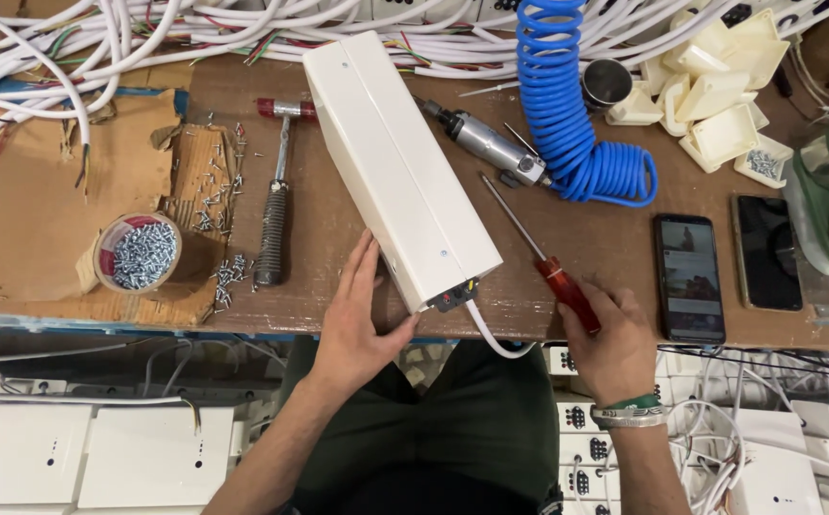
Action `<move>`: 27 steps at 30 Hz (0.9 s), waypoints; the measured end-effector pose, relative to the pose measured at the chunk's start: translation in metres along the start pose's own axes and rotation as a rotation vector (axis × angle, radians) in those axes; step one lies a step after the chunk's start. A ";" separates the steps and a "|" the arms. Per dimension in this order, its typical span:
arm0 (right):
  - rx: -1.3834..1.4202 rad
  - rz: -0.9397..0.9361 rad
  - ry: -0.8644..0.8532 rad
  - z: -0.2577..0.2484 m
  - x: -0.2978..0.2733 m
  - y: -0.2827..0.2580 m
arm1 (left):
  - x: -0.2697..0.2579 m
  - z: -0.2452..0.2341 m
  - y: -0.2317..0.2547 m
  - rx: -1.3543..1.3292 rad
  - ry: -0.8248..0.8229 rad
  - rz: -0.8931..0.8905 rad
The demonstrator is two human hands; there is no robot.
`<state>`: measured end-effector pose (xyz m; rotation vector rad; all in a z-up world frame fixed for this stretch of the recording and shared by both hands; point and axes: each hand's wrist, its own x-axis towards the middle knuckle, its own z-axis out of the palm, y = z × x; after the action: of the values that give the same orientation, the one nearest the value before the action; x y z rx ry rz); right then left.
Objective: Screwing the back cover onto an electronic enclosure at a manual workstation.
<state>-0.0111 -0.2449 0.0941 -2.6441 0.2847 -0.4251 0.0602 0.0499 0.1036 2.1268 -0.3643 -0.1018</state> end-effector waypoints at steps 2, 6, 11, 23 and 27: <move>-0.005 0.021 -0.006 0.000 0.000 0.000 | -0.001 0.001 -0.004 0.003 0.023 0.058; 0.014 0.053 -0.011 0.002 0.000 -0.001 | 0.000 0.003 -0.005 0.039 0.016 0.052; 0.023 0.002 0.023 0.004 0.000 -0.001 | 0.000 0.002 -0.005 0.029 0.019 0.049; 0.012 0.075 -0.021 0.006 0.002 -0.003 | -0.002 0.004 -0.007 0.019 0.071 0.116; 0.033 0.028 0.002 0.007 0.002 0.000 | -0.005 0.006 -0.006 0.101 0.059 0.121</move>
<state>-0.0066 -0.2422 0.0887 -2.6042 0.3123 -0.4198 0.0556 0.0492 0.0952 2.1965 -0.4711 0.0507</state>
